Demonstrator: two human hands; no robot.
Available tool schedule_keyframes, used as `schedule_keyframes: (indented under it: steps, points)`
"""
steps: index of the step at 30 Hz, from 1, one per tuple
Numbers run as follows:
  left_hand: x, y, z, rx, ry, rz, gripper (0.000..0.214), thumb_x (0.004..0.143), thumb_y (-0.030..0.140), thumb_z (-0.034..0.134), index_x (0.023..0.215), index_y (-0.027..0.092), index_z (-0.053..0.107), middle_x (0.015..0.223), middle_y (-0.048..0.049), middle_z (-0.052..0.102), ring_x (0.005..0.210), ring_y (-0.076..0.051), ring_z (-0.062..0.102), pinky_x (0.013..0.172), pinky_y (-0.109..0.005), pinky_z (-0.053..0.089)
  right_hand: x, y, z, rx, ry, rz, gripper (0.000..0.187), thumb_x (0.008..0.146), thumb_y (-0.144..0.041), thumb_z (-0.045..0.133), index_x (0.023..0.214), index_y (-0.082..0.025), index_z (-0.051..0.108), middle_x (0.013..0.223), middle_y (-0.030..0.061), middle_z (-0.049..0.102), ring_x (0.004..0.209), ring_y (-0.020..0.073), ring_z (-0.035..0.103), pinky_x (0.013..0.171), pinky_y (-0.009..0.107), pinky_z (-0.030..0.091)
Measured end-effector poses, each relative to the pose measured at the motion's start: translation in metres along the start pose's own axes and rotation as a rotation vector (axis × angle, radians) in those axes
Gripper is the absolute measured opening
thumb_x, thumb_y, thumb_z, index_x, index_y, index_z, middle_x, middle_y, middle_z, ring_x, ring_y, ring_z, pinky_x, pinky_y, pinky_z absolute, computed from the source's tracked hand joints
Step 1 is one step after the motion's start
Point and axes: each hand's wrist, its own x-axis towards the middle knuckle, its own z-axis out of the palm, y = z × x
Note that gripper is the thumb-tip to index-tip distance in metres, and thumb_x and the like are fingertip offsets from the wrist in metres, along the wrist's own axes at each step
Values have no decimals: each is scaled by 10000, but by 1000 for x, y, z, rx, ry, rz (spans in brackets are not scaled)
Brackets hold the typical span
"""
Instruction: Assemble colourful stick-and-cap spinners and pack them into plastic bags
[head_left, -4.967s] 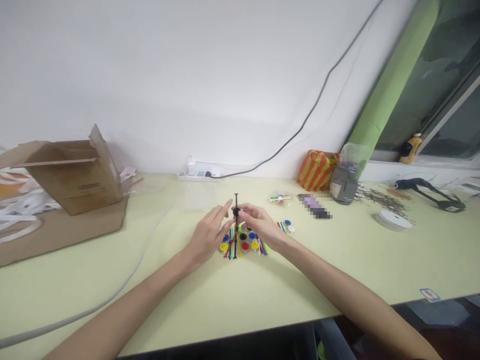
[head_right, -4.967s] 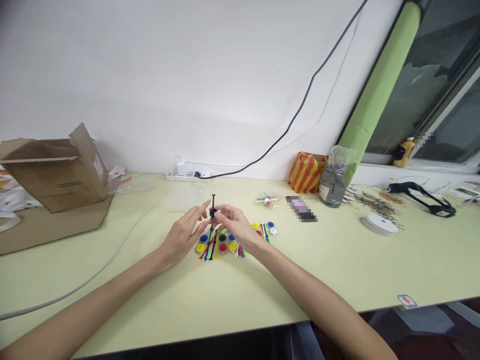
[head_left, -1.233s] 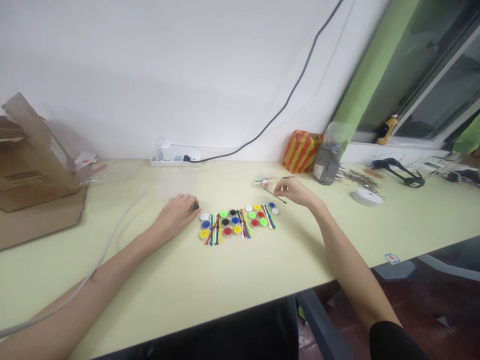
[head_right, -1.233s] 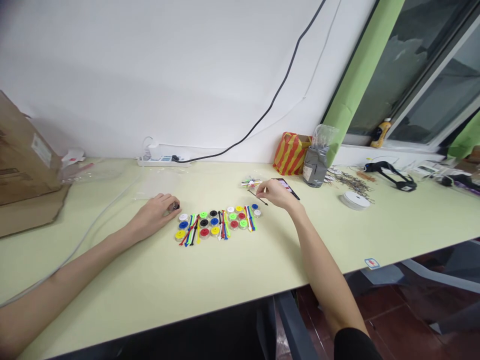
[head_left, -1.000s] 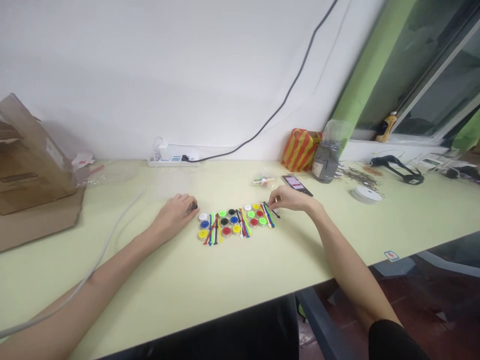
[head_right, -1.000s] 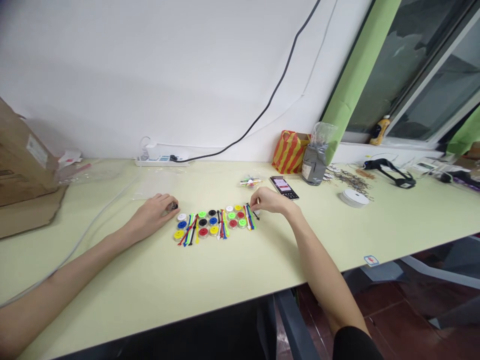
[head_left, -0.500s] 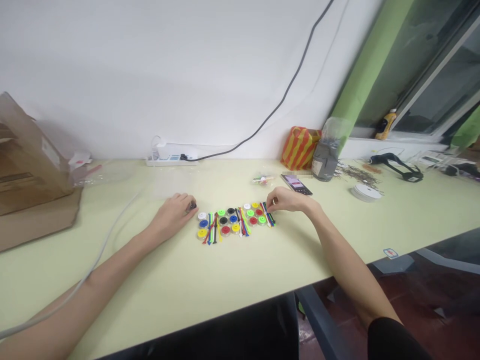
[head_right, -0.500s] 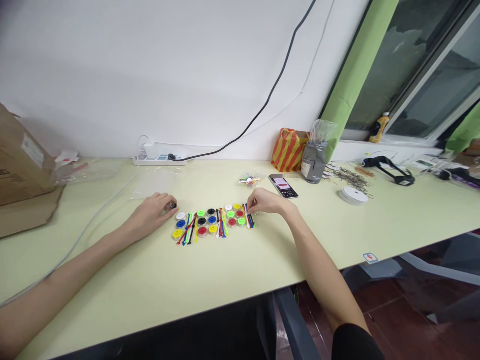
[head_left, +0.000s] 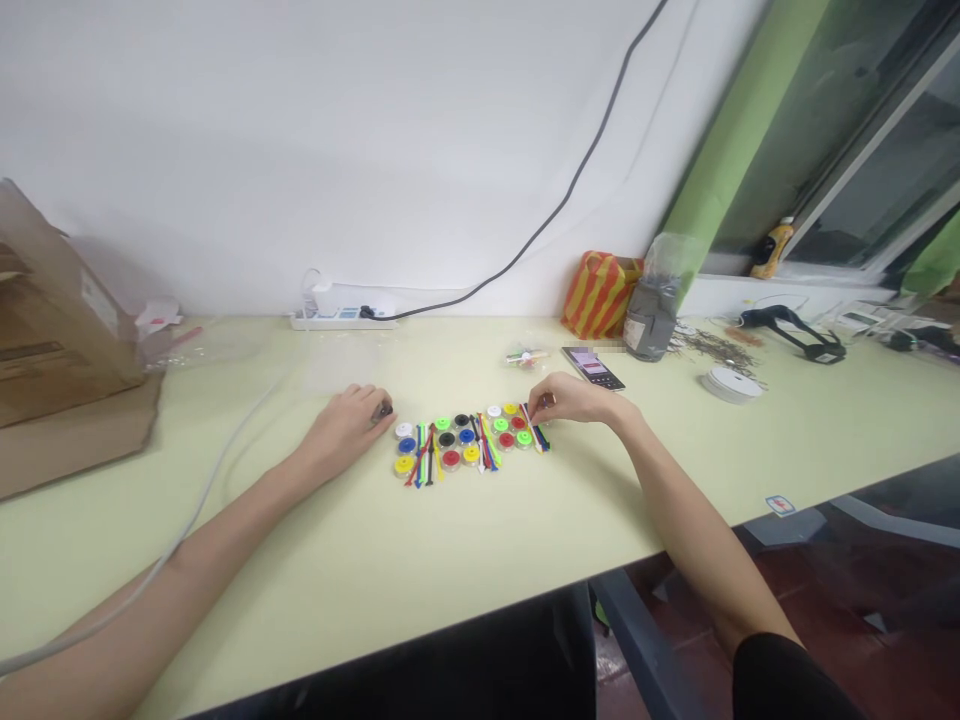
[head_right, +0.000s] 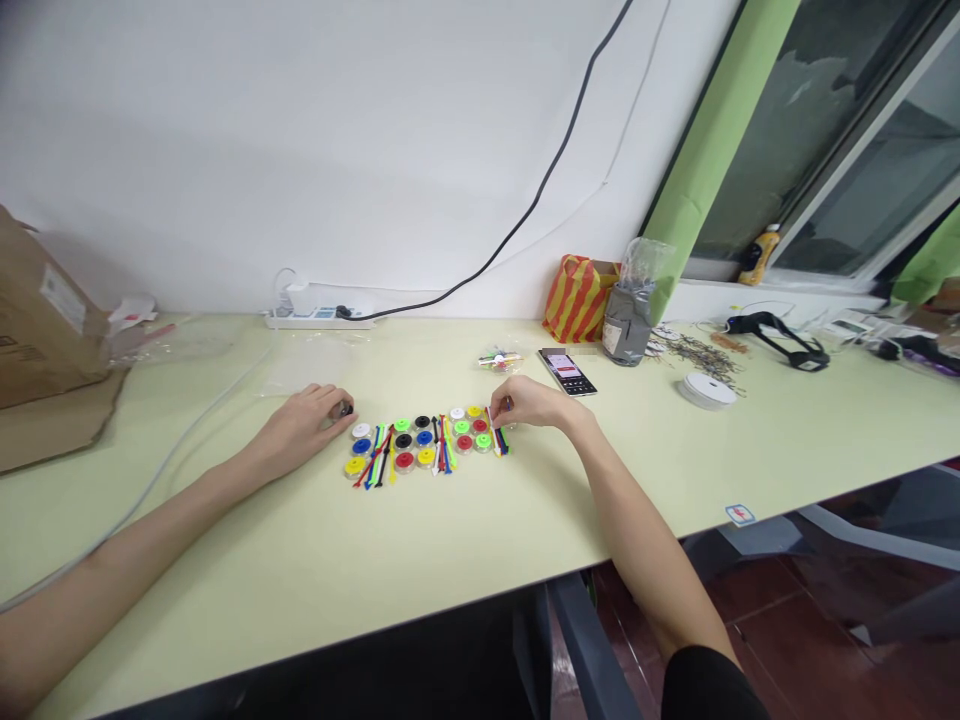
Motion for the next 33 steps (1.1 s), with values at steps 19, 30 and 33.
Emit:
schedule_keyframes:
  steps: [19, 30, 33]
  points:
    - [-24, 75, -14, -294, 409, 190, 272, 922, 482, 615, 959, 216, 575, 836, -26, 640, 806, -194, 606, 764, -339, 481, 50, -99, 72, 308, 347, -340, 139, 949, -284, 624, 978, -202, 734, 894, 11, 736, 785, 155, 656, 645, 230, 455]
    - [-19, 76, -21, -184, 268, 261, 211, 1018, 285, 412, 898, 211, 569, 922, -56, 683, 913, -208, 608, 843, -367, 436, -25, -69, 19, -265, 312, -117, 129, 951, -217, 596, 930, -200, 722, 827, 43, 710, 721, 179, 619, 677, 272, 408]
    - [-15, 66, -18, -149, 283, 202, 231, 1006, 239, 378, 860, 203, 554, 883, -56, 646, 876, -207, 575, 828, -364, 428, -57, -42, -3, -344, 231, 71, 137, 924, -193, 594, 910, -205, 729, 838, 47, 718, 741, 193, 628, 672, 275, 404]
